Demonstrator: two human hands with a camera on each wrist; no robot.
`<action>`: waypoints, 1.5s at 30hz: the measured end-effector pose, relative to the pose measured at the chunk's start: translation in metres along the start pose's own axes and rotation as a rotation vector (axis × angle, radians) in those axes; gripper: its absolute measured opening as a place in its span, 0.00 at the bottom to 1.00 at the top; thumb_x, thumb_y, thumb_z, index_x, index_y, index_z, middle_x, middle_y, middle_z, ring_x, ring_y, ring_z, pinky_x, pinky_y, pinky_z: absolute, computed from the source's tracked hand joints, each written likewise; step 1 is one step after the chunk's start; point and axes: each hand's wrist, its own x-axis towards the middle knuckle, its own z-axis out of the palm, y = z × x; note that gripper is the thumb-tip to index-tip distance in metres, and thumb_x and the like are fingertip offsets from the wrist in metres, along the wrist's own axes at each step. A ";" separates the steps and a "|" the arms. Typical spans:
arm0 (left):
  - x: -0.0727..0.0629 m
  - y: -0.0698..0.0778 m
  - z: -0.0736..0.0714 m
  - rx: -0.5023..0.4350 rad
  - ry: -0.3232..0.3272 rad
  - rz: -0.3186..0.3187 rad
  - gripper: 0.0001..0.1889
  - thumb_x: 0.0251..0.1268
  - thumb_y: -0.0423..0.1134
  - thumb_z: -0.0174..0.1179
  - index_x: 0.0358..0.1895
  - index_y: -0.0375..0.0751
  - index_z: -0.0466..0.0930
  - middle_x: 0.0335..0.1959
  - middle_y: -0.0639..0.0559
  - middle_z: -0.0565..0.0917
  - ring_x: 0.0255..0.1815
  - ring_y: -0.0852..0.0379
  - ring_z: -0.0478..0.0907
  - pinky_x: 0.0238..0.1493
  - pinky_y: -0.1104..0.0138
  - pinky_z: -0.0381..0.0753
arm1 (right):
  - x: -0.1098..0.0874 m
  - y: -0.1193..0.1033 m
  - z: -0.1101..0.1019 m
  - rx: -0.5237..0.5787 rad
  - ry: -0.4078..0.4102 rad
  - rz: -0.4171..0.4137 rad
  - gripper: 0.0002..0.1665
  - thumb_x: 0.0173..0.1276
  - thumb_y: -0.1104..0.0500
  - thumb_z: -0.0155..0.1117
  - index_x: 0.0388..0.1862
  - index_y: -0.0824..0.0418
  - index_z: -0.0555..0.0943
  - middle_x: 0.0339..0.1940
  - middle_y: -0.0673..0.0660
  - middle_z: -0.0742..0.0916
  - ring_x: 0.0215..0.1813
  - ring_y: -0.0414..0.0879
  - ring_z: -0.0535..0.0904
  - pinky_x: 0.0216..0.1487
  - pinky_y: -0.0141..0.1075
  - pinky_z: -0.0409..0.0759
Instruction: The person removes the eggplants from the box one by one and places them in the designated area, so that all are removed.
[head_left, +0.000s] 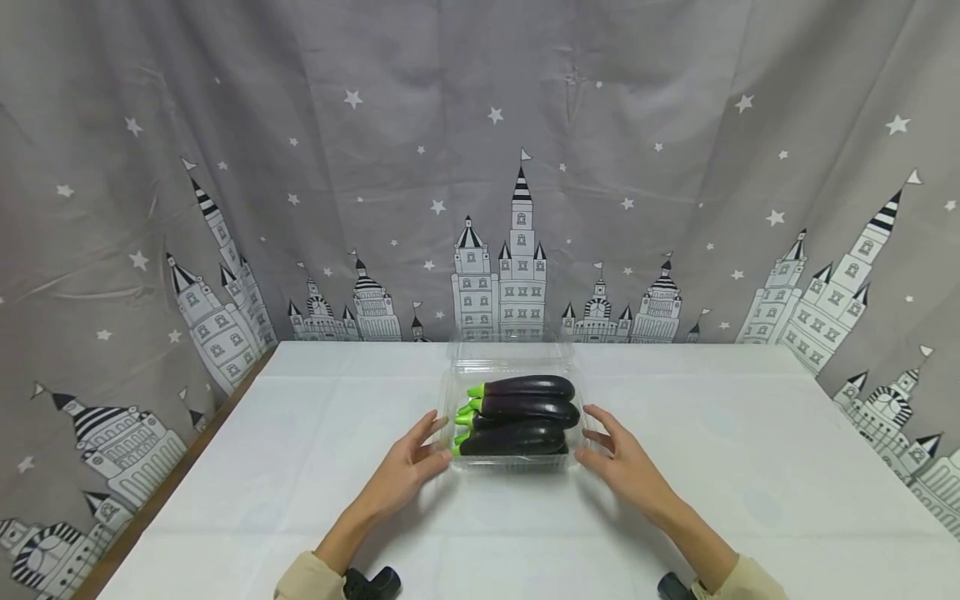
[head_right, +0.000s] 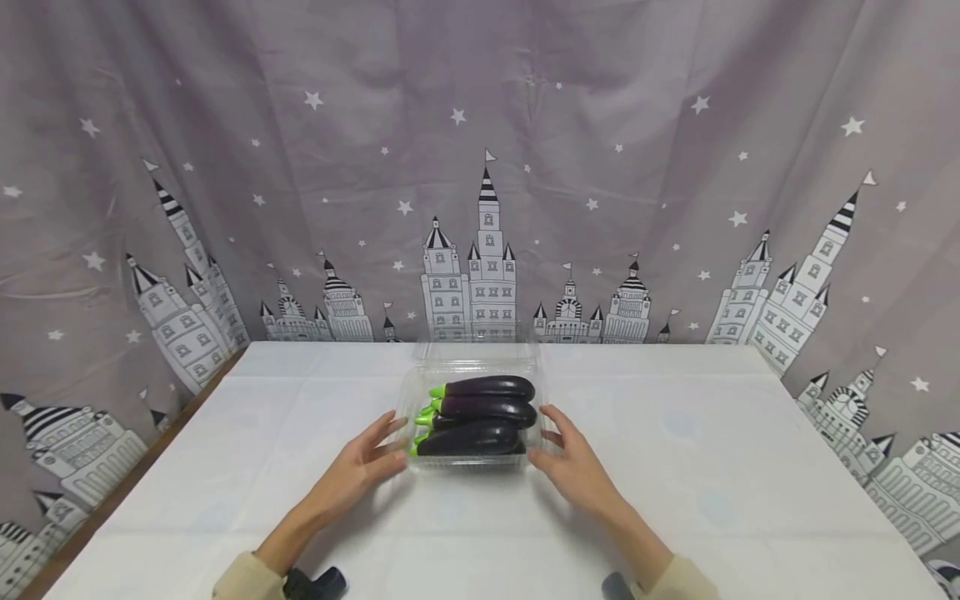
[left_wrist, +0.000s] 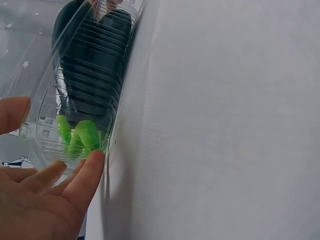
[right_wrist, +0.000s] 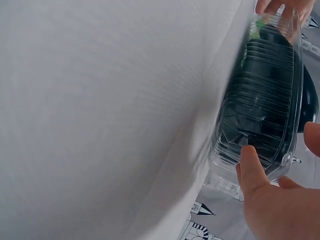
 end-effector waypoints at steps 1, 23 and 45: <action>0.000 0.000 0.000 -0.004 0.003 -0.001 0.39 0.70 0.35 0.58 0.77 0.30 0.46 0.74 0.36 0.62 0.69 0.36 0.66 0.66 0.49 0.67 | 0.000 0.000 0.000 -0.002 0.001 -0.001 0.39 0.70 0.65 0.60 0.77 0.64 0.57 0.78 0.65 0.60 0.71 0.63 0.66 0.66 0.55 0.68; 0.020 -0.002 -0.003 0.108 -0.038 0.085 0.48 0.54 0.43 0.74 0.76 0.35 0.57 0.80 0.49 0.47 0.74 0.37 0.57 0.61 0.48 0.73 | -0.001 0.004 -0.002 0.023 -0.025 0.009 0.39 0.70 0.63 0.61 0.77 0.62 0.58 0.79 0.65 0.55 0.71 0.64 0.66 0.68 0.61 0.61; 0.023 -0.003 -0.005 0.064 -0.038 0.058 0.44 0.52 0.40 0.76 0.72 0.34 0.61 0.79 0.46 0.48 0.71 0.33 0.62 0.62 0.47 0.72 | 0.005 -0.003 -0.019 -0.089 -0.040 -0.082 0.37 0.71 0.60 0.62 0.75 0.66 0.61 0.75 0.68 0.64 0.72 0.67 0.63 0.68 0.58 0.62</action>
